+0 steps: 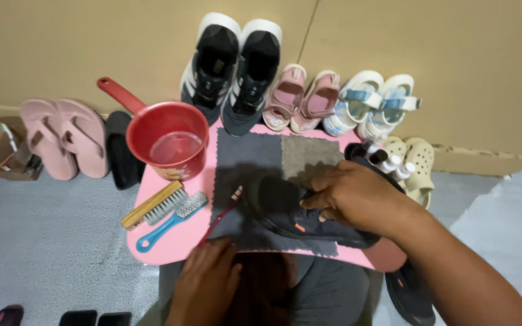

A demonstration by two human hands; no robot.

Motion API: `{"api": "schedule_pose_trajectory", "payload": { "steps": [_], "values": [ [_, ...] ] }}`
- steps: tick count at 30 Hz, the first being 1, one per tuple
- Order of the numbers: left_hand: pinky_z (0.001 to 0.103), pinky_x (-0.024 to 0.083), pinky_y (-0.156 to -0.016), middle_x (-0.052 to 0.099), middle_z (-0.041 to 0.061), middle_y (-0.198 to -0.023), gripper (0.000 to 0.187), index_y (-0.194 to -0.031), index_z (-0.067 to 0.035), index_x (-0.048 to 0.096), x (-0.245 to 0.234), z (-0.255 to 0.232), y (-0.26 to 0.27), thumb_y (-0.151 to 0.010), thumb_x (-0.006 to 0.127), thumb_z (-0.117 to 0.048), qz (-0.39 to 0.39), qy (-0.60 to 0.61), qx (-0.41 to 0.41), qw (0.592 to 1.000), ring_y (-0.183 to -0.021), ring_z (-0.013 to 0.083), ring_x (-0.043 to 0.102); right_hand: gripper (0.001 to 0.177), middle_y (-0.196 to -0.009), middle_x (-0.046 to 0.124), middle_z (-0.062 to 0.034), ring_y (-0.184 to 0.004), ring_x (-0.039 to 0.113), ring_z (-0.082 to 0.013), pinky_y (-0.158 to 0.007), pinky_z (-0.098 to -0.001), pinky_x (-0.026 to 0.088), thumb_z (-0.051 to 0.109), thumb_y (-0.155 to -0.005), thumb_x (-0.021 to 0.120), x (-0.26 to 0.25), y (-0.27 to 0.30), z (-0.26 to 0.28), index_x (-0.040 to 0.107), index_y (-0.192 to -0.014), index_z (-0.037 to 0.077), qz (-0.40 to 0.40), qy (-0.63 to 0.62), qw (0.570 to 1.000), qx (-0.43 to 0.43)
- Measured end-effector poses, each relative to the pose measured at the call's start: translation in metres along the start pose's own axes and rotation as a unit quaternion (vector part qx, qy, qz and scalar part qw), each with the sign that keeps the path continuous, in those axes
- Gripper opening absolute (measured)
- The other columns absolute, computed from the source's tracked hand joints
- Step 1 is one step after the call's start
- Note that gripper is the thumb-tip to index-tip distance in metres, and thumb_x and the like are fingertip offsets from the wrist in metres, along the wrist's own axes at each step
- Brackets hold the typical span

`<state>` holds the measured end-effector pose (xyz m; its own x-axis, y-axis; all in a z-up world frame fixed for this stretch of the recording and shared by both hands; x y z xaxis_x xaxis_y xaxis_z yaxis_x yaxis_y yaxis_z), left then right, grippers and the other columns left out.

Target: The person cleans a black boot by applying a white cleaning paste with a toothbrush, scrubbing the sides and midsole, and then wiping the interior and exterior surfaces with a brown cloth.

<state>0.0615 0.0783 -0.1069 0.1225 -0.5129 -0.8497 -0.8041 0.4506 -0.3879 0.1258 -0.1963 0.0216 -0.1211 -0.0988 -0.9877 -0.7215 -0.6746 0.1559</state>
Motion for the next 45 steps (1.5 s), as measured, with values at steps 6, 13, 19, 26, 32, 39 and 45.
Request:
{"api": "schedule_pose_trajectory", "payload": {
  "steps": [6,13,19,26,32,39,45],
  "values": [
    [0.042,0.05,-0.103,0.072,-0.001,-0.121,0.033,-0.12,-0.018,0.076,-0.031,0.012,-0.007,-0.089,0.076,-0.029,-0.074,-0.001,-0.016,0.997,-0.111,0.0217,0.069,0.046,-0.098,0.067,0.0061,-0.086,0.065,-0.0245,-0.082,-0.0435,0.037,0.036,-0.079,0.083,0.025,0.001,0.006,0.078,-0.125,0.032,0.014,0.001,1.0,-0.003],
    [0.045,0.052,-0.096,0.07,0.01,-0.122,0.032,-0.122,-0.011,0.072,-0.039,0.025,-0.03,-0.094,0.068,-0.025,-0.059,-0.032,-0.046,0.997,-0.112,0.0314,0.064,0.044,-0.136,0.057,-0.0082,-0.119,0.055,-0.0307,-0.112,-0.049,0.035,0.035,-0.08,0.083,0.007,-0.003,0.043,0.077,-0.124,0.028,0.046,0.043,0.992,0.107],
    [0.046,0.051,-0.089,0.067,0.014,-0.112,0.036,-0.126,-0.002,0.068,-0.028,0.026,-0.041,-0.093,0.066,-0.017,-0.03,-0.033,-0.041,0.998,-0.099,0.0347,0.061,0.054,-0.146,0.058,-0.0173,-0.129,0.056,-0.0367,-0.113,-0.0521,0.04,0.052,-0.071,0.082,0.036,-0.012,0.066,0.073,-0.112,0.019,-0.062,0.147,0.973,0.164],
    [0.045,0.052,-0.097,0.07,0.016,-0.106,0.032,-0.12,-0.001,0.07,-0.03,0.033,-0.034,-0.091,0.064,-0.013,-0.076,-0.066,-0.047,0.994,-0.102,0.0356,0.064,0.088,-0.145,0.055,-0.0154,-0.128,0.056,-0.0365,-0.111,-0.0497,0.042,0.058,-0.068,0.08,0.066,-0.015,0.063,0.052,-0.141,0.017,-0.098,0.16,0.96,0.206],
    [0.052,0.05,-0.058,0.064,0.007,-0.097,0.015,-0.101,-0.018,0.067,-0.14,0.049,-0.069,-0.086,0.065,-0.02,-0.066,-0.059,-0.176,0.98,-0.086,0.0298,0.065,0.12,-0.161,0.033,-0.0281,-0.142,0.039,-0.0475,-0.118,-0.0561,0.026,0.082,-0.078,0.077,0.098,-0.016,0.044,0.028,-0.161,0.01,-0.025,0.046,0.977,0.205],
    [0.057,0.054,-0.073,0.075,0.012,-0.11,0.031,-0.119,-0.018,0.068,-0.197,0.071,-0.173,-0.1,0.045,-0.027,0.165,-0.188,-0.304,0.919,-0.095,0.0412,0.072,0.105,-0.145,0.058,-0.0154,-0.126,0.058,-0.0364,-0.107,-0.0504,0.042,0.064,-0.067,0.09,0.077,-0.018,0.04,0.05,-0.149,0.013,-0.14,-0.01,0.971,0.193],
    [0.046,0.061,-0.076,0.077,0.01,-0.109,0.034,-0.117,-0.015,0.072,-0.144,0.099,-0.219,-0.09,0.054,-0.004,0.324,-0.311,-0.224,0.865,-0.099,0.0334,0.076,0.093,-0.142,0.062,-0.0141,-0.123,0.061,-0.0343,-0.106,-0.0489,0.043,0.059,-0.067,0.09,0.086,-0.019,0.036,0.058,-0.143,0.016,-0.171,-0.031,0.967,0.188]
  ]
}}
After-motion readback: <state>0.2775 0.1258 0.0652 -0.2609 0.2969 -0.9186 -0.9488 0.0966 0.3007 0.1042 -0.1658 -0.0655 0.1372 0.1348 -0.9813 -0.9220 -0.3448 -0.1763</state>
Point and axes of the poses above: each hand's wrist, its own y-axis away from the middle knuckle, its own x-axis out of the palm, z = x × y, the point moved 6 cm from there along -y, towards the middle knuckle
